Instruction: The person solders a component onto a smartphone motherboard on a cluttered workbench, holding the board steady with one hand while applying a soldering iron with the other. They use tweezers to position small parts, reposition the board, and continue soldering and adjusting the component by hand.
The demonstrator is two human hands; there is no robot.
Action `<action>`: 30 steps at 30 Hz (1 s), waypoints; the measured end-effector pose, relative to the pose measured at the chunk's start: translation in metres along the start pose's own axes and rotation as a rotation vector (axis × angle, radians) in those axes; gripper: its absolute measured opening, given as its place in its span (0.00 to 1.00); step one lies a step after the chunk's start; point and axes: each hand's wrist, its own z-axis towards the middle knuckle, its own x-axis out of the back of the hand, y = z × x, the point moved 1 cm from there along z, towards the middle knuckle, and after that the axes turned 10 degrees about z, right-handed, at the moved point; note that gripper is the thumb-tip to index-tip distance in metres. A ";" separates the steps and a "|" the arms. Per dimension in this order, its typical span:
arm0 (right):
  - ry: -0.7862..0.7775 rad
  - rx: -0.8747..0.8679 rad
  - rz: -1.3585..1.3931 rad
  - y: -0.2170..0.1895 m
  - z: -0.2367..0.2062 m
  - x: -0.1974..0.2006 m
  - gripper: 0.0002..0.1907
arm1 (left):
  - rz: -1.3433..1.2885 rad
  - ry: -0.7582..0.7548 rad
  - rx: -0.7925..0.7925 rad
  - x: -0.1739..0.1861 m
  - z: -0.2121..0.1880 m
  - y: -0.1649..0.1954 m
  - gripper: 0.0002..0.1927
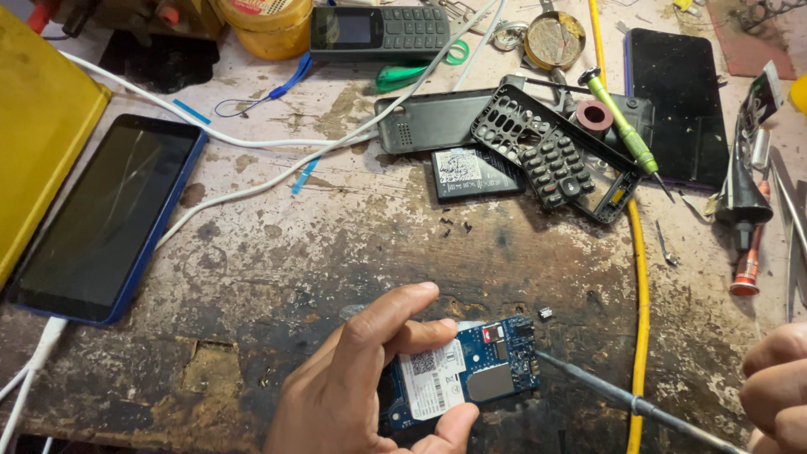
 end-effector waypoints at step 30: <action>-1.234 0.094 -0.175 0.037 0.041 0.114 0.13 | 0.008 -0.032 0.013 0.000 0.001 -0.001 0.42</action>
